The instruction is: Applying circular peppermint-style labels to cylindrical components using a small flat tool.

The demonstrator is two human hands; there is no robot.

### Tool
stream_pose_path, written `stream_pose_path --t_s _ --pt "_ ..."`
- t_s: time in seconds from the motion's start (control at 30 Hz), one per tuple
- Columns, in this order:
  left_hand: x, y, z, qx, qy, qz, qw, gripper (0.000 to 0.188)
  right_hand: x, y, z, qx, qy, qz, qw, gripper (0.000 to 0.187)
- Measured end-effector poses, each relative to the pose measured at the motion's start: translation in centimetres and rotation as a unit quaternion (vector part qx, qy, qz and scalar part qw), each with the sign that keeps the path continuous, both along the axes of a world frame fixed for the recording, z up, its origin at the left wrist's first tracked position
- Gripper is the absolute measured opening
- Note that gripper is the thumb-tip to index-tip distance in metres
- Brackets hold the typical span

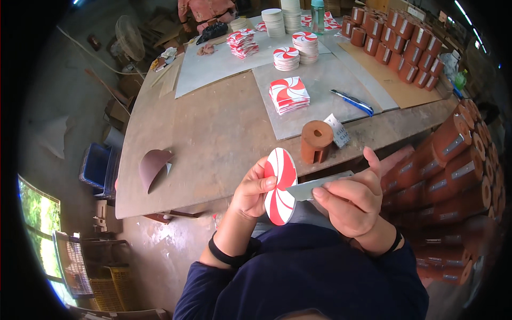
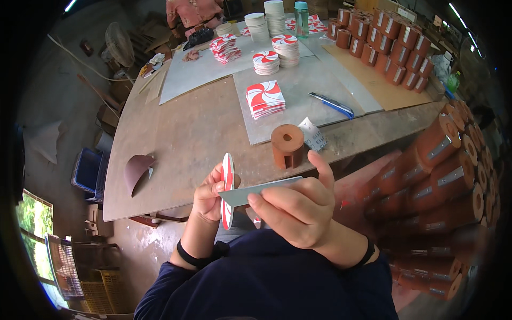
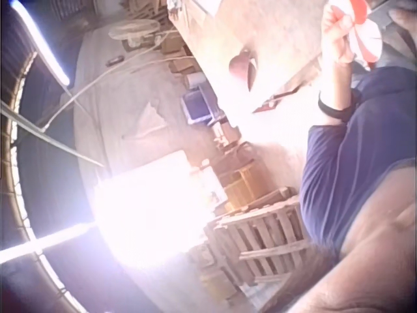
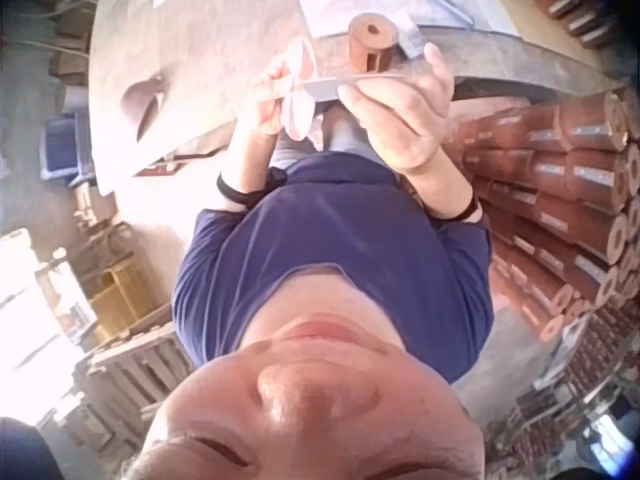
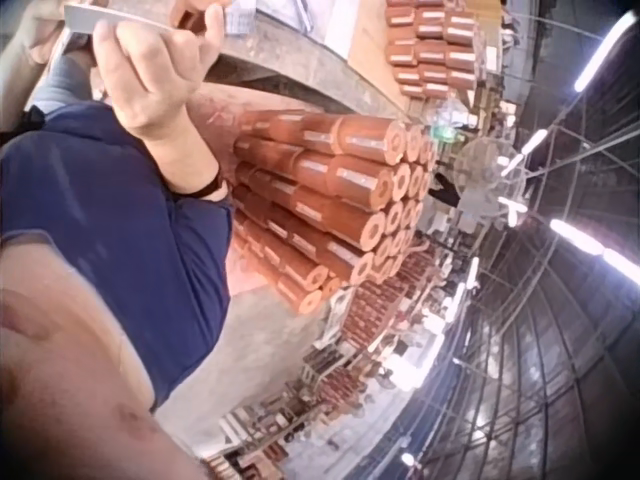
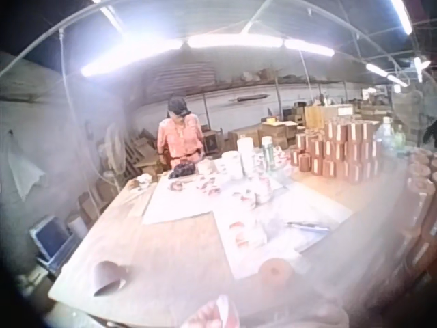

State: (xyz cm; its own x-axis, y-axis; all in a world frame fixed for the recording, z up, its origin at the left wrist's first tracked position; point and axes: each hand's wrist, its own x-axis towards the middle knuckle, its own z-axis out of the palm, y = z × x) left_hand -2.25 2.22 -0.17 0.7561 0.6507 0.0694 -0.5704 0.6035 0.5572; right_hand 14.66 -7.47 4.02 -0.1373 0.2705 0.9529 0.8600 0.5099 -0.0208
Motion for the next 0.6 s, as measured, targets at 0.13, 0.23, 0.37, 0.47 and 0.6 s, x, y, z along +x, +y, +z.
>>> stream_pose_path --t_s 0.13,0.23,0.37,0.47,0.6 --pt "0.27 -0.18 0.02 0.005 -0.008 0.005 1.000 0.034 -0.47 0.14 0.20 0.010 -0.014 -0.017 1.000 0.016" --pt "-0.09 0.36 -0.86 -0.015 -0.088 -0.060 0.994 0.038 -0.55 0.11 0.21 -0.001 -0.016 -0.017 1.000 0.020" --pt "-0.16 0.10 -0.92 -0.024 -0.103 -0.072 0.992 0.038 -0.49 0.30 -0.02 0.003 -0.015 -0.018 1.000 0.014" --pt "-0.28 -0.21 -0.89 0.007 -0.054 -0.053 0.997 0.039 -0.20 0.32 -0.11 -0.013 -0.006 -0.017 1.000 0.015" --pt "-0.38 -0.36 -0.95 -0.005 -0.061 -0.065 0.996 0.039 -0.35 -0.03 0.22 -0.030 0.010 -0.008 0.999 0.019"
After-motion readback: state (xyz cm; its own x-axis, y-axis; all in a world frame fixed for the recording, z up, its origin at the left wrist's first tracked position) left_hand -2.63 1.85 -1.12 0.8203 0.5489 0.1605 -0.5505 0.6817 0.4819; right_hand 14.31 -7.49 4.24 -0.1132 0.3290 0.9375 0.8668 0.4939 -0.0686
